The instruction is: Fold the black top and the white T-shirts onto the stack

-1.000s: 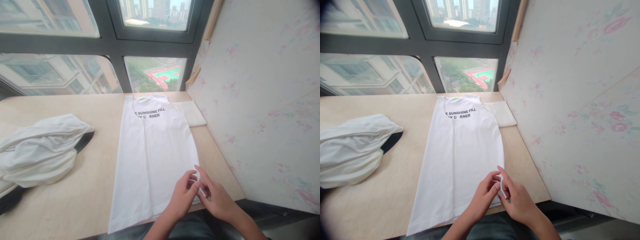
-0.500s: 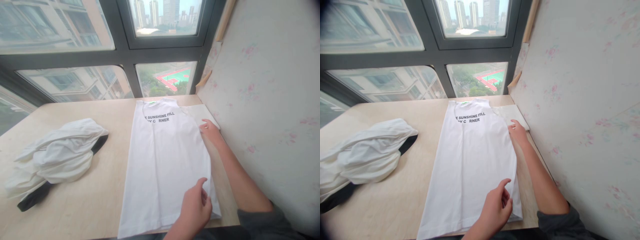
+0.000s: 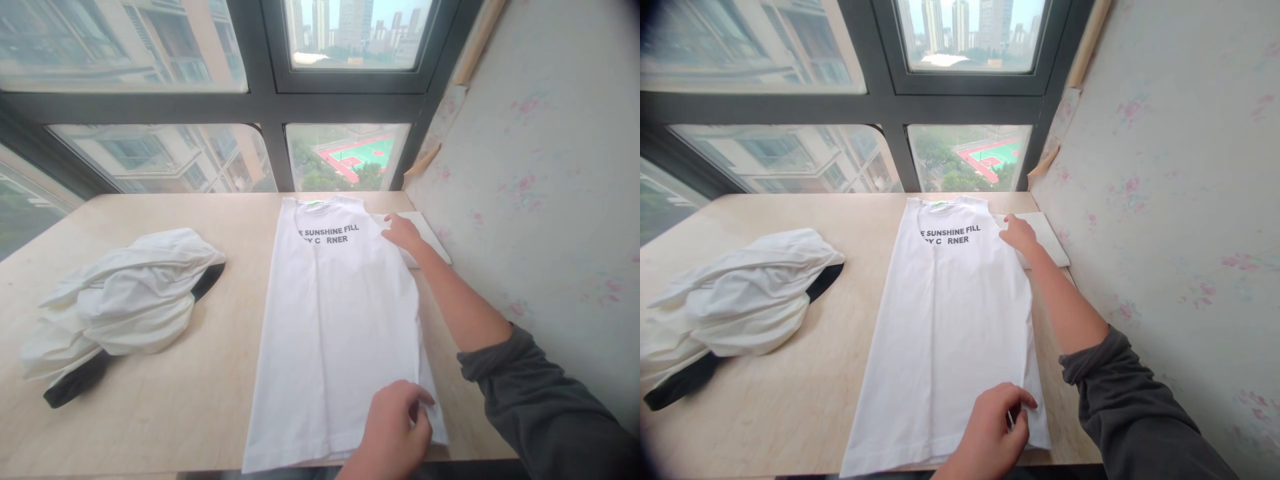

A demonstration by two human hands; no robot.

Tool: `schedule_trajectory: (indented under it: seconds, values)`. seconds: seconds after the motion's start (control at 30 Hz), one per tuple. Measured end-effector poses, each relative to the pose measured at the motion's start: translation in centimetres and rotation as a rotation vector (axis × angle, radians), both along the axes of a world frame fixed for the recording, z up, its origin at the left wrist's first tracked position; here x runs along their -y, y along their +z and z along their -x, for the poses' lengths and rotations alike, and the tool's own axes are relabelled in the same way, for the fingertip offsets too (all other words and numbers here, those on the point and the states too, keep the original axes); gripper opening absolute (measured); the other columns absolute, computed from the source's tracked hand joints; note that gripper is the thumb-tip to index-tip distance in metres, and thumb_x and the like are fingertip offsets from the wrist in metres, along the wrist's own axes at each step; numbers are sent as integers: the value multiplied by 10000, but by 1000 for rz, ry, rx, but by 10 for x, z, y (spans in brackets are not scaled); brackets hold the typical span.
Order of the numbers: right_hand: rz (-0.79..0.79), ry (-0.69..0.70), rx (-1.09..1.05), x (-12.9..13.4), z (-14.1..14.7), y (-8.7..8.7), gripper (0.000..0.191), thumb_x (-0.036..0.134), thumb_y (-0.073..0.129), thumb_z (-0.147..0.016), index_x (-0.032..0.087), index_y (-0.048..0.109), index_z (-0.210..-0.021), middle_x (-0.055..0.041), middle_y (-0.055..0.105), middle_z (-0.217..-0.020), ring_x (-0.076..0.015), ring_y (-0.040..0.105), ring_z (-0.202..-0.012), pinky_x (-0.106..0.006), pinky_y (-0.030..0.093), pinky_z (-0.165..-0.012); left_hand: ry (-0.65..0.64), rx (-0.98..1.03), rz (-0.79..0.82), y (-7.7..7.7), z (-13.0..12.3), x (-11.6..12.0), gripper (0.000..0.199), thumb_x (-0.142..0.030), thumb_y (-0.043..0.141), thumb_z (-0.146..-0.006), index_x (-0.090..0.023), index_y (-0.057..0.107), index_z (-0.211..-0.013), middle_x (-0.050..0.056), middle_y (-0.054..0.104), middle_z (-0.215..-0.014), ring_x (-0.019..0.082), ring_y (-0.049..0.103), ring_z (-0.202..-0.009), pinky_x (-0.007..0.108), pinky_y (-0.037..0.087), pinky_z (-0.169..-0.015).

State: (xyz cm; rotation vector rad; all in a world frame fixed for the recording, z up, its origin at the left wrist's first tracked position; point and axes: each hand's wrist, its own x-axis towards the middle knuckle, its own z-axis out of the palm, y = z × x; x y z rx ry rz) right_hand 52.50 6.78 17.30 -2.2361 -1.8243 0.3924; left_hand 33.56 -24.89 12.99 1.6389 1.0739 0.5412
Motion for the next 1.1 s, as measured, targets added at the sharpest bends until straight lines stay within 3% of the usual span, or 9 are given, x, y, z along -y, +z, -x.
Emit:
schedule_trajectory:
  seconds: [0.1,0.17,0.27,0.37,0.5,0.63,0.8,0.97,1.1]
  values:
    - [-41,130,82,-4,47,15,471,250,541,-856,241,511,-1326,-110,680,-1144,-280,631,-1047,-340,465,-814,32,-8,-91,8,22,10,288,-83,494,-758,-208,683,-936,27,669,-825,156,607,-758,268,467,-732]
    - [-38,226,133,-5,88,15,405,251,515,-884,244,533,-1288,-118,678,-1144,-278,642,-1026,-347,473,-811,68,-66,-167,7,43,19,259,-93,470,-789,-207,663,-918,32,664,-820,161,619,-771,262,464,-712]
    - [19,298,142,-5,142,-3,315,292,526,-898,228,587,-1200,-121,684,-1142,-263,655,-1013,-337,485,-815,149,-213,-235,-7,76,35,257,-139,421,-874,-226,653,-944,29,669,-832,161,637,-769,261,464,-690]
    - [79,332,132,-7,166,-26,323,391,500,-920,210,609,-1164,-126,689,-1141,-264,662,-1011,-343,501,-806,205,-369,-244,-24,99,48,254,-192,419,-929,-249,655,-1002,21,700,-880,167,665,-786,267,472,-692]
    - [108,344,112,-10,153,-40,305,313,430,-927,221,622,-1146,-104,683,-1171,-257,659,-1024,-344,507,-790,182,-442,-256,-31,105,54,249,-184,429,-934,-256,660,-992,16,723,-900,174,683,-826,269,477,-723]
    - [118,432,89,-16,131,-40,315,261,484,-882,249,628,-1161,-56,686,-1187,-223,647,-1058,-293,497,-794,158,-425,-221,-22,100,49,200,-201,449,-919,-245,643,-934,13,702,-828,177,668,-787,265,459,-668]
    - [105,581,99,-20,129,-40,356,218,517,-857,252,619,-1196,-44,710,-1092,-212,649,-999,-272,476,-767,147,-394,-106,-10,103,41,204,-251,457,-922,-243,659,-952,12,691,-795,167,648,-735,257,449,-657]
    - [67,656,158,-21,128,-28,243,208,552,-836,225,643,-1061,-73,708,-1043,-236,646,-944,-284,449,-728,193,-326,-40,-3,103,43,210,-250,454,-909,-228,663,-908,9,678,-758,153,614,-681,244,440,-642]
    - [-23,623,185,-15,129,-14,256,220,463,-900,219,591,-1122,-91,694,-1056,-252,644,-952,-306,433,-739,252,-260,-38,-2,107,50,226,-251,433,-909,-227,655,-878,-9,652,-696,131,586,-611,228,431,-616]
